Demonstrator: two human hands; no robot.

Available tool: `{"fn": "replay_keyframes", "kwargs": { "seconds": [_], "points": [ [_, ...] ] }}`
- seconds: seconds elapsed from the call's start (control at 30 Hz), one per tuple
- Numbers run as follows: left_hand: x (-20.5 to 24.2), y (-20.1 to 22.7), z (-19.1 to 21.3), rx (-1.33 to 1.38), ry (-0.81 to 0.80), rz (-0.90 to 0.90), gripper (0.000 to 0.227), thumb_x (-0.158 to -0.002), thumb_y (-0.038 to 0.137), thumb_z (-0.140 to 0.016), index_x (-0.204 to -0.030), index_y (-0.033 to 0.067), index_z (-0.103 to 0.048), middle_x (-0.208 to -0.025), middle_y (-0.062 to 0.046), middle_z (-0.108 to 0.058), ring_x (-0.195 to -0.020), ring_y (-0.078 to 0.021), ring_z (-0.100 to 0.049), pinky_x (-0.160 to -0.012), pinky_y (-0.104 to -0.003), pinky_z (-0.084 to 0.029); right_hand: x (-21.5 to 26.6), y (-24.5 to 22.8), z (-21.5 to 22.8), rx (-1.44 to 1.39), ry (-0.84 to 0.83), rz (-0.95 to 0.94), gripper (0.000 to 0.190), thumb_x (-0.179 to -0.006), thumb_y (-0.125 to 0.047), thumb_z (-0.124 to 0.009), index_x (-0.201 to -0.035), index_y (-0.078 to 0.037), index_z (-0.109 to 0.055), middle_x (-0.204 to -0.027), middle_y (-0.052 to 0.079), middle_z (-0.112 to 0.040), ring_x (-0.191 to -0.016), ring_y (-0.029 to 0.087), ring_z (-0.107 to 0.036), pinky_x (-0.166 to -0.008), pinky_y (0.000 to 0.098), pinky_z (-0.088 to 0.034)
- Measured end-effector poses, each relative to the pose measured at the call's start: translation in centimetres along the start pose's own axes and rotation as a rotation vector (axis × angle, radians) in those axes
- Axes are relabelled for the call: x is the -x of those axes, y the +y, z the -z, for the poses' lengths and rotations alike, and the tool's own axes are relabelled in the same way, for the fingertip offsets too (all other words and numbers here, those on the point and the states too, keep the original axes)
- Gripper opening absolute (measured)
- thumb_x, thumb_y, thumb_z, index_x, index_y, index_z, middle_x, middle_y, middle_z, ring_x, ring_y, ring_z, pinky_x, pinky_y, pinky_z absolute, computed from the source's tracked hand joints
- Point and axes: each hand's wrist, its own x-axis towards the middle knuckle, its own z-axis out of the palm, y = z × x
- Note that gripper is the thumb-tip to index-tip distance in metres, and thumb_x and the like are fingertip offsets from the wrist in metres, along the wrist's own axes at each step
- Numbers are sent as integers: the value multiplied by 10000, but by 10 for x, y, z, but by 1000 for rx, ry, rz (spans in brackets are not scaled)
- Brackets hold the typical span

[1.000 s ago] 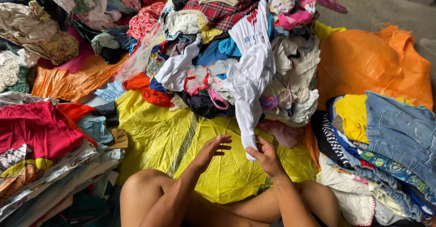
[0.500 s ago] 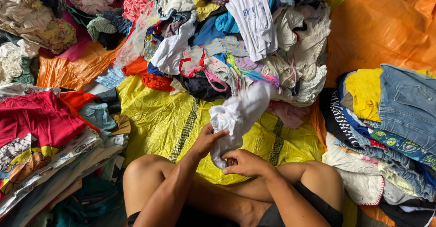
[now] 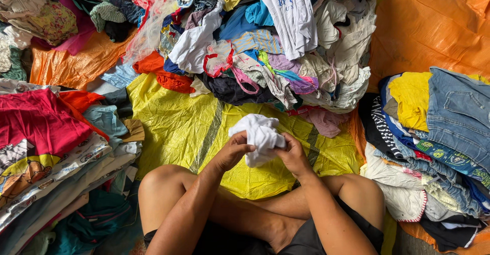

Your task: The person sorts through piles of clothing while sitting on the floor, handling items such as a child's tank top, a red t-shirt, a white t-shirt, and a small patterned dress.

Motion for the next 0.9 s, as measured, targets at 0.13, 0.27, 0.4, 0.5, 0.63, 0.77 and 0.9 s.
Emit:
{"fn": "replay_keyframes", "kwargs": {
  "seconds": [0.13,0.27,0.4,0.5,0.63,0.77,0.9],
  "points": [
    [8,30,-23,-230,11,144,221,-1005,207,-819,-1187,82,-825,-1149,-9,-798,-1108,-148,-704,-1089,-349,-518,-1,-13,0,-15,94,67,280,-877,145,-835,-1093,-29,-795,-995,37,-795,-934,130,-716,-948,331,-609],
    [-10,41,-4,-632,262,78,462,-1050,439,-819,-1282,59,-699,-1185,-225,-747,-1178,-405,-724,-1136,-631,-491,-7,-56,17,65,-169,25,165,-951,45,-814,-1100,-9,-861,-868,81,-792,-783,119,-666,-795,320,-590],
    [2,140,-88,-666,-220,-172,1023,-881,471,-917,-1652,-21,-460,-1612,-365,-544,-1564,-618,-396,-1282,-824,-191,-6,-140,5,346,-565,36,267,-892,73,-813,-1107,-40,-925,-850,106,-849,-682,124,-638,-731,329,-554],
    [-16,136,-94,-543,-329,-161,715,-843,158,-998,-1486,96,-692,-1320,2,-788,-1295,-117,-655,-1248,-440,-463,-18,-214,7,589,-537,201,263,-851,11,-832,-1072,-114,-904,-983,64,-869,-941,150,-722,-850,385,-596],
    [-38,194,-77,-1031,-104,-451,280,-946,166,-823,-1223,134,-845,-1118,-168,-853,-1124,-425,-800,-1008,-550,-590,-20,-287,16,791,-312,449,356,-874,102,-740,-1164,-56,-873,-1005,212,-816,-955,344,-767,-911,517,-575],
    [-35,249,-40,-1482,373,-595,494,-794,68,-833,-1252,218,-722,-1060,-123,-723,-1002,-433,-760,-915,-574,-601,-30,-320,54,1185,78,726,641,-808,123,-620,-1348,-146,-836,-956,121,-670,-957,376,-726,-897,488,-590],
    [-13,312,-36,-1431,624,-712,308,-749,-87,-566,-950,83,-726,-939,-78,-732,-841,-263,-636,-680,-395,-486,-49,-335,101,1145,216,783,693,-734,154,-533,-1361,27,-801,-1203,196,-658,-1052,327,-710,-1023,403,-568]
  ]
}}
